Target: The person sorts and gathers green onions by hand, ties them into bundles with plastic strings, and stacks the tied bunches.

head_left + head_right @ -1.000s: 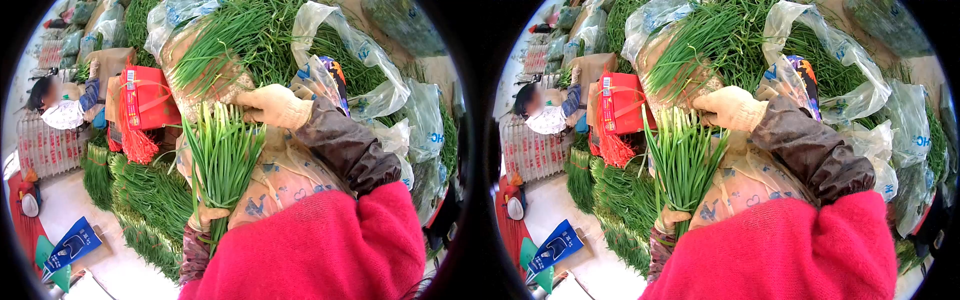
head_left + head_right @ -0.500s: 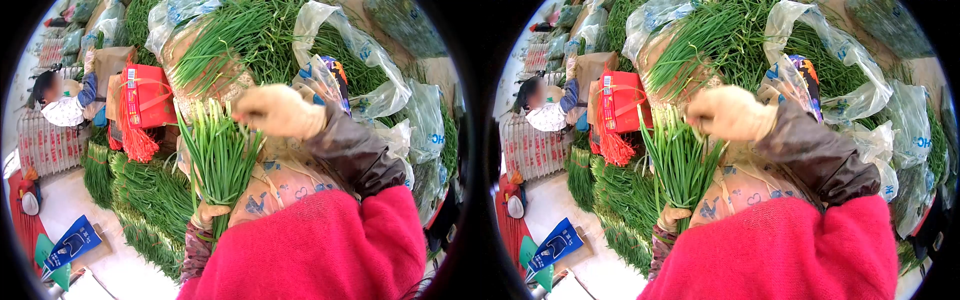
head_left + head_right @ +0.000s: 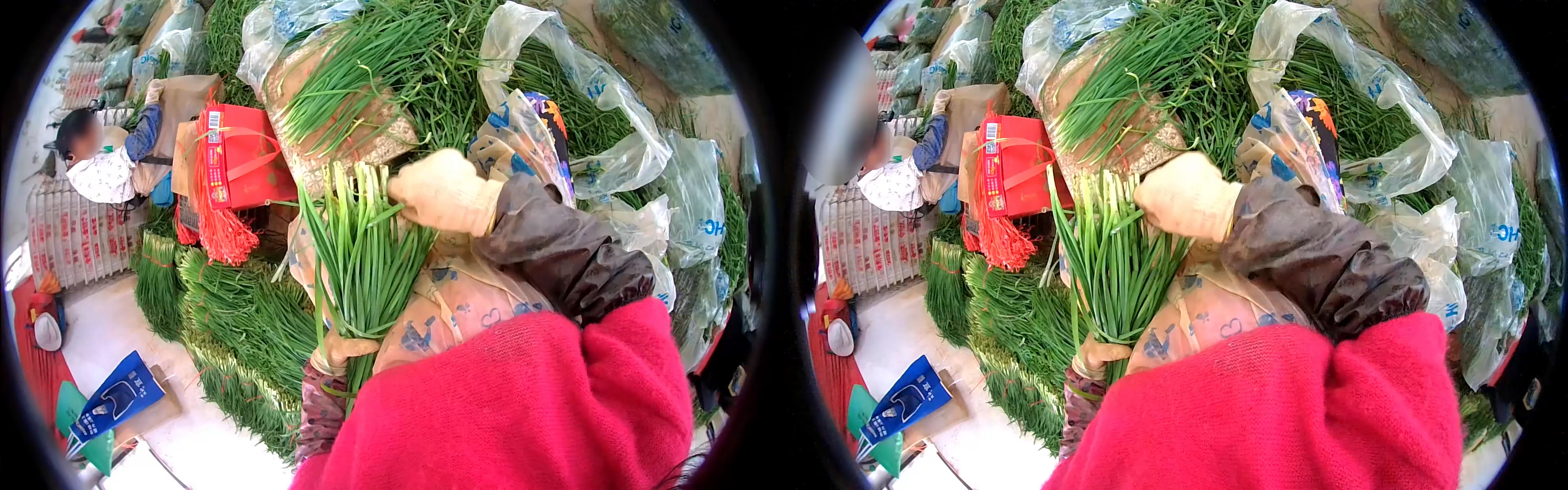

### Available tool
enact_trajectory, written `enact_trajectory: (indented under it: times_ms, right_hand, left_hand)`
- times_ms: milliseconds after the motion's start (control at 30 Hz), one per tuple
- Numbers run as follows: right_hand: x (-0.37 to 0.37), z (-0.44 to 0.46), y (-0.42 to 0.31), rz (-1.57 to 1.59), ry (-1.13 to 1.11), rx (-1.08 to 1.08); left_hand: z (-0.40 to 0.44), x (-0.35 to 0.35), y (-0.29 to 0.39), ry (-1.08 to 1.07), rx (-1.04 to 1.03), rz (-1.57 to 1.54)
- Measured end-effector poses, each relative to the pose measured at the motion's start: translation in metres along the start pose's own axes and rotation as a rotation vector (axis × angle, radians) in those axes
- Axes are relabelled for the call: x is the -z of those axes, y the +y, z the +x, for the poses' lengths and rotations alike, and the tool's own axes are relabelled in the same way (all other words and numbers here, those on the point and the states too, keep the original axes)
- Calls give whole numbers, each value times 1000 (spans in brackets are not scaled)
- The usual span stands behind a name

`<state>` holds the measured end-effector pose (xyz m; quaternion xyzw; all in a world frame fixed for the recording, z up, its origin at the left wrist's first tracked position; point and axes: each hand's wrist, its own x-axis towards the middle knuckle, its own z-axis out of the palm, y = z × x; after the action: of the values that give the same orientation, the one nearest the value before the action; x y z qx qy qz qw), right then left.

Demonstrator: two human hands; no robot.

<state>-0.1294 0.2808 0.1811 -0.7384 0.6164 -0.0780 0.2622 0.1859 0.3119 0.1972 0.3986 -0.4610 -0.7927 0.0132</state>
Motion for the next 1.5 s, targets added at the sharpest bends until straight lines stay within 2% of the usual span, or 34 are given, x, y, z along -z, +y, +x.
enact_trajectory:
  times_ms: [33, 67, 100, 167, 233, 267, 300, 367, 433, 467, 500, 567, 600, 700, 767, 833, 867, 900, 967, 1033, 1133, 1200, 1267, 1300, 1367, 1400, 1433, 1500]
  right_hand:
    - [3, 6, 6, -77, -69, -61]
    - [4, 6, 22, -67, 108, -67]
    - [0, 13, 45, -137, 192, -49]
    - [16, 17, 69, 26, 248, -311]
    - [14, 15, 86, 293, 172, -335]
    - [9, 17, 91, 496, 36, -297]
    - [2, 15, 91, 672, -107, -159]
    - [-47, 23, 97, 1001, -205, 100]
    - [-62, 25, 81, 948, -358, 117]
    - [-33, 17, 62, 823, -415, 129]
    - [-40, 15, 59, 911, -376, 77]
    - [-37, 14, 62, 823, -266, -34]
    - [-37, 19, 66, 648, -65, -52]
    - [-18, 18, 92, 460, 285, -240]
    - [-10, 14, 105, 435, 434, -406]
    - [15, 1, 87, 352, 248, -371]
    - [20, -7, 76, 372, 227, -183]
    - [24, -10, 60, 361, 177, -90]
    - [34, -11, 24, 282, -45, -83]
    - [33, -6, -5, 86, -99, -7]
    - [10, 5, -18, 62, 8, 100]
    - [-1, 11, -17, 72, 11, 122]
    - [0, 12, -16, 277, 113, 235]
    - [7, 11, -17, 274, 110, 231]
    - [23, 12, -20, 948, -209, -110]
    - [28, 16, -21, 995, -190, -175]
    - [40, 14, -17, 1134, -97, -230]
    - [55, 24, 2, 1123, 185, -254]
  left_hand:
    - [0, 0, 1, -4, -7, 21]
    - [-1, 3, -3, -4, -6, 21]
    - [-2, 9, -10, -54, 18, -36]
    - [-5, 13, -13, -105, 37, -92]
    - [-5, 14, -13, -104, 2, -61]
    - [-5, 16, -13, -106, -3, -61]
    - [-4, 19, -14, -124, 3, -52]
    - [-2, 22, -17, -155, 17, -37]
    - [0, 15, -13, -131, 36, -59]
    - [1, 12, -8, -111, 59, -74]
    - [2, 7, -2, -106, 62, -74]
    - [4, -4, 8, -23, -9, -34]
    - [5, -6, 9, -7, -9, -54]
    - [3, -11, 8, 55, 30, -140]
    - [5, -15, 6, 92, 22, -180]
    - [6, -12, -4, 169, -14, -276]
    - [6, -9, -8, 192, -13, -303]
    - [6, -5, -11, 214, -12, -330]
    - [10, -6, -10, 188, 19, -321]
    - [14, -11, -5, 173, 32, -327]
    - [15, -15, 7, 178, -106, -202]
    - [13, -13, -2, 172, -49, -316]
    - [11, -13, -6, 172, -3, -389]
    - [10, -13, -8, 173, 19, -425]
    - [10, -11, -20, 191, -108, -342]
    - [6, 4, -23, 110, 23, -279]
    - [4, 7, -30, 105, 22, -282]
    - [3, 4, -25, 87, 93, -412]
